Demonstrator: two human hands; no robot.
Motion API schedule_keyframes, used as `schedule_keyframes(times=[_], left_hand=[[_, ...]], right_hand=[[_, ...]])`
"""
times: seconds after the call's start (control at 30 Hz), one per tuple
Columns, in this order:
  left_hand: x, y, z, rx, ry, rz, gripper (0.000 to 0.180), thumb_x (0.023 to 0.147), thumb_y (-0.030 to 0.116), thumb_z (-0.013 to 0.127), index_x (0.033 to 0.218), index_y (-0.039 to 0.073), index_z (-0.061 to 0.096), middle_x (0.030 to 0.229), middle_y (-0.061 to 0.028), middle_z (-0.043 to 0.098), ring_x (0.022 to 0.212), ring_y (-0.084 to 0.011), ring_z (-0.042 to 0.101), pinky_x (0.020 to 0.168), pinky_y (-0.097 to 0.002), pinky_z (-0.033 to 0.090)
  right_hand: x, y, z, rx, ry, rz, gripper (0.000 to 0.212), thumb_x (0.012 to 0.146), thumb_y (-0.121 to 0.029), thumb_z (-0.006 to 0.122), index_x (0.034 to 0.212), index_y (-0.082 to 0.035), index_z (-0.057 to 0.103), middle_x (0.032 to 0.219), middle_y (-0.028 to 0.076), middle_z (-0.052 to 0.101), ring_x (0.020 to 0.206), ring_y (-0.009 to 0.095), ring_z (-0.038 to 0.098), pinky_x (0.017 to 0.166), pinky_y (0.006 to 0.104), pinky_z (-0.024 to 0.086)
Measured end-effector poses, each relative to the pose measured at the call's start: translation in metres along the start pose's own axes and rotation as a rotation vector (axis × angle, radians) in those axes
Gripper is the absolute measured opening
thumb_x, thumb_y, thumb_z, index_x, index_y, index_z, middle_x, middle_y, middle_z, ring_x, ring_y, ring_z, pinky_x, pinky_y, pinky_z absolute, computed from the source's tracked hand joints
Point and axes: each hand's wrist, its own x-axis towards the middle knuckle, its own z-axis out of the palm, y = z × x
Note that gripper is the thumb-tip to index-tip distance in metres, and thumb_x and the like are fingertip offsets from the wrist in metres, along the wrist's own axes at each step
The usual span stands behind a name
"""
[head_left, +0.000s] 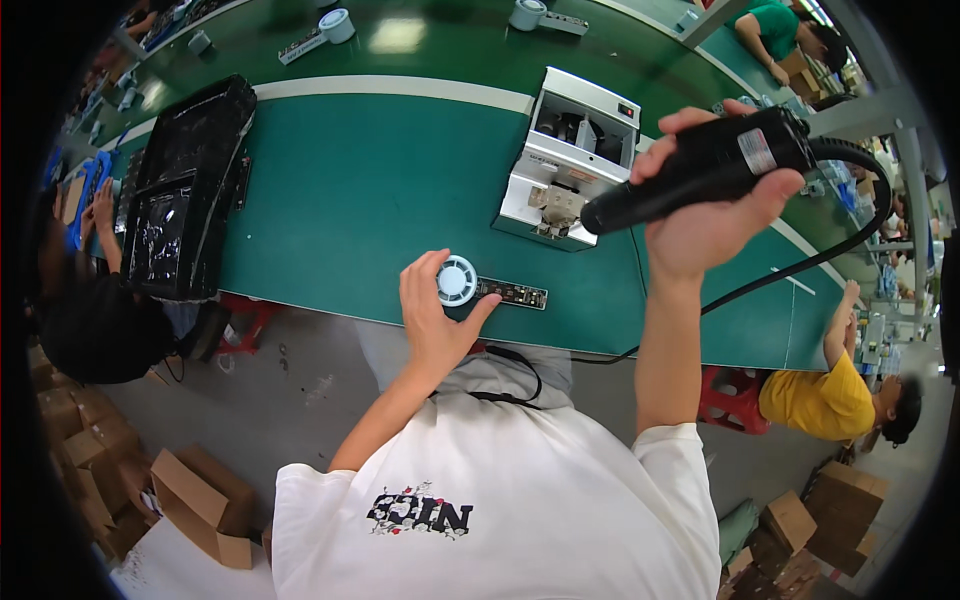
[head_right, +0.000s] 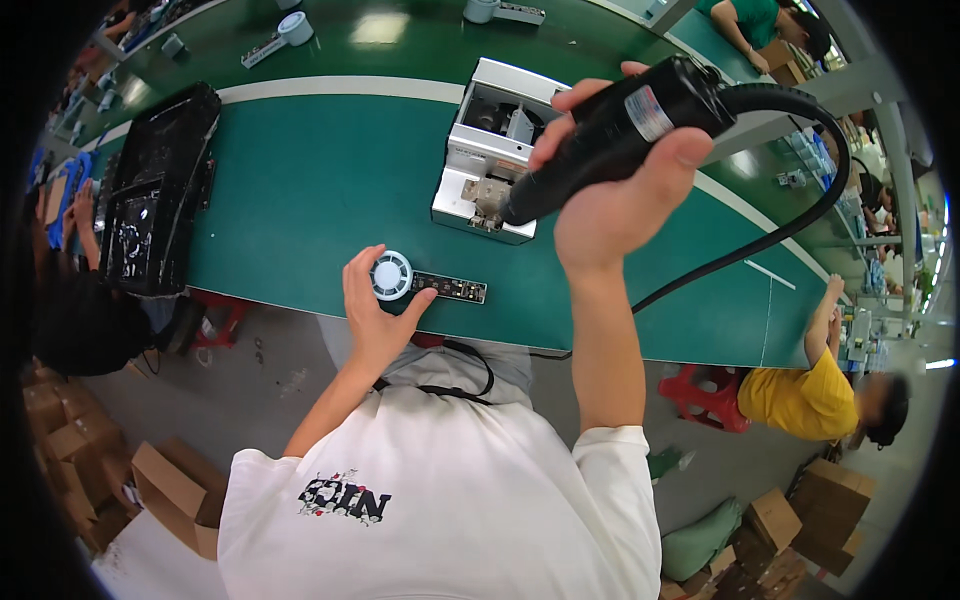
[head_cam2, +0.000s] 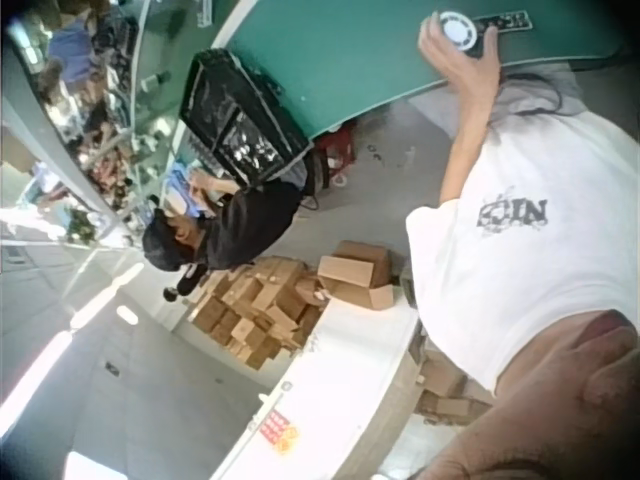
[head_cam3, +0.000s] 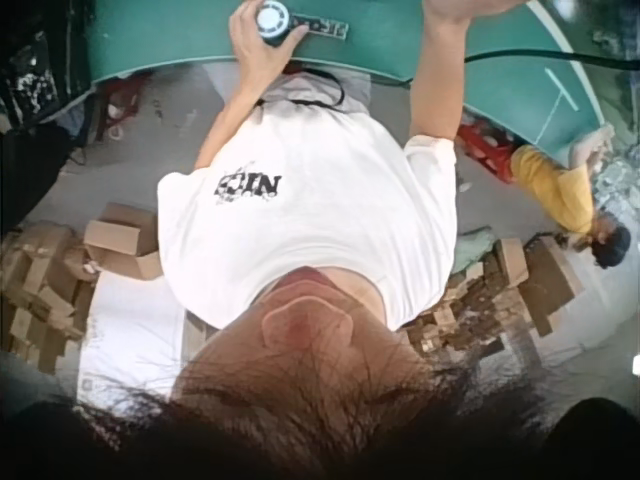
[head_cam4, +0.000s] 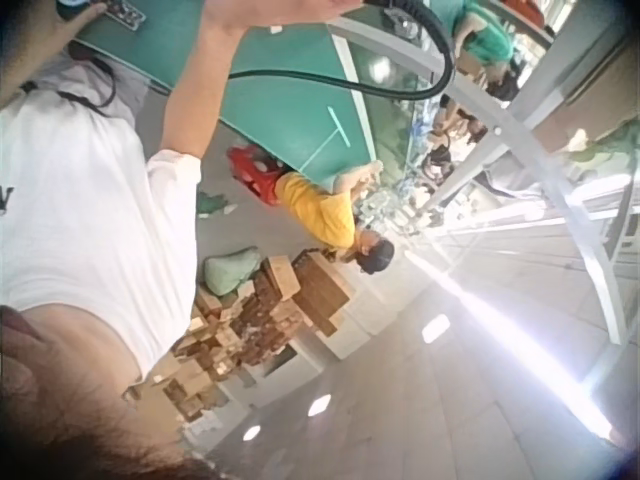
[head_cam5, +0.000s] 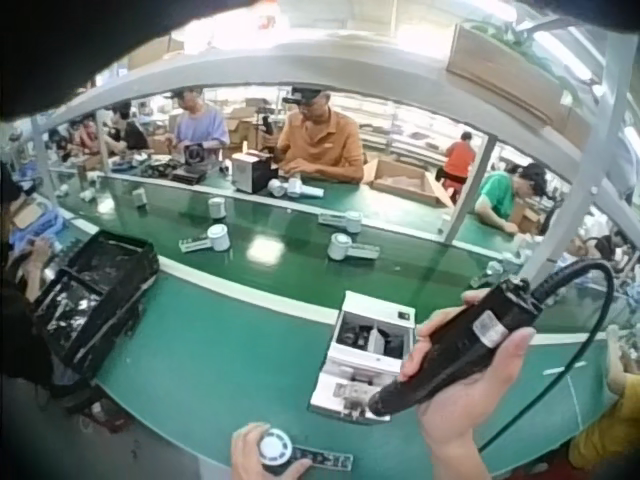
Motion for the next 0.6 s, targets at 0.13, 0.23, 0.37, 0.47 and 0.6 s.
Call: schedule_keyframes(times=[0.13,0.23,0.37,0.47,0.6], left_hand=[[0.006,-0.010,-0.010,-0.048,-0.081,0.049,0.066,0.069,0.020,0.086,0.124,0.003,0.052,0.118,-0.0144,0.059,0.111,-0.0342,0.053,0.096,-0.0433,0.042],[0.005,-0.007,-0.013,-0.087,-0.112,-0.029,0.060,0.071,0.018,0.083,0.121,0.005,0.054,0.115,-0.0127,0.060,0.109,-0.0326,0.054,0.096,-0.0420,0.041],[0.005,-0.004,-0.004,-0.048,-0.077,-0.124,0.055,0.071,0.018,0.080,0.118,0.007,0.054,0.108,-0.0092,0.061,0.102,-0.0303,0.056,0.093,-0.0410,0.039],[0.006,-0.003,-0.002,-0.048,-0.063,-0.140,0.054,0.070,0.018,0.080,0.116,0.007,0.055,0.107,-0.0083,0.062,0.101,-0.0288,0.056,0.093,-0.0408,0.039],[0.005,-0.003,0.000,-0.051,-0.059,-0.138,0.054,0.069,0.018,0.080,0.115,0.008,0.055,0.105,-0.0077,0.062,0.100,-0.0277,0.057,0.092,-0.0407,0.039]], right_hand=[[0.007,0.017,0.019,-0.003,0.032,-0.112,0.078,0.094,-0.073,0.035,0.121,0.000,0.044,0.084,0.016,0.063,0.047,0.018,0.056,0.044,0.0284,0.046],[0.002,0.026,0.026,-0.218,-0.019,-0.274,0.075,0.093,-0.069,0.045,0.116,0.002,0.042,0.086,0.016,0.062,0.048,0.020,0.058,0.042,0.0296,0.047],[-0.007,0.034,0.030,-0.251,-0.034,-0.261,0.072,0.094,-0.067,0.045,0.113,0.002,0.044,0.083,0.015,0.061,0.047,0.019,0.057,0.042,0.0283,0.046],[-0.010,0.030,0.028,-0.255,0.005,-0.216,0.069,0.095,-0.066,0.044,0.112,0.001,0.044,0.082,0.015,0.061,0.047,0.019,0.057,0.041,0.0282,0.046],[-0.031,0.025,0.017,-0.215,-0.006,-0.159,0.066,0.096,-0.064,0.045,0.119,-0.002,0.043,0.086,0.016,0.061,0.050,0.021,0.056,0.047,0.0329,0.049]])
